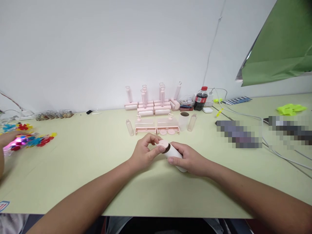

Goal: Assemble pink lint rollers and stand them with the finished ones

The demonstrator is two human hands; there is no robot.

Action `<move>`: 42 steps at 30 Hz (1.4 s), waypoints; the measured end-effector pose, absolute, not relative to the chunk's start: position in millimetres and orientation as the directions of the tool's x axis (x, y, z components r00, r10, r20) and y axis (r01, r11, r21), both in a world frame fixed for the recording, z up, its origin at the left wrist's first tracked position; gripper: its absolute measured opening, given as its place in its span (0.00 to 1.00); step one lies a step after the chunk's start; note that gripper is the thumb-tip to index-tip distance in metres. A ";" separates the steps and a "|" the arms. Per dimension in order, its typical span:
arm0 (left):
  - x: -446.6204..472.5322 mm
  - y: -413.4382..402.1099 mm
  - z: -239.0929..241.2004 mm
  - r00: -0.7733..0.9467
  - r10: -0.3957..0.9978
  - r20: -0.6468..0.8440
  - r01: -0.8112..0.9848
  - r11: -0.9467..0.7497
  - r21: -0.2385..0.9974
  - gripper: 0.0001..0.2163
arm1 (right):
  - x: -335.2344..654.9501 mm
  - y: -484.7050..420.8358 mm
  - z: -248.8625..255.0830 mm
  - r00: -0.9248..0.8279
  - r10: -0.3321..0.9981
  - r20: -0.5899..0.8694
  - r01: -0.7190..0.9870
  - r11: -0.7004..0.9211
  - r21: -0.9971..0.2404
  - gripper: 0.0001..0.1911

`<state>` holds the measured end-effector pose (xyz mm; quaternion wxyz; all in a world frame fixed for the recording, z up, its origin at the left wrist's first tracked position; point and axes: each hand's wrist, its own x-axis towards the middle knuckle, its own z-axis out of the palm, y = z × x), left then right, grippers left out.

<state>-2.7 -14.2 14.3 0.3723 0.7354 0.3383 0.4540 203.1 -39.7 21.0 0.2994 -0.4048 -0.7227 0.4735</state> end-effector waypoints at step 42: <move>-11.5 -13.5 24.1 0.503 0.469 0.726 0.260 -0.883 0.390 0.14 | 204.9 -36.0 18.0 -0.470 0.875 0.114 0.188 0.225 -0.956 0.20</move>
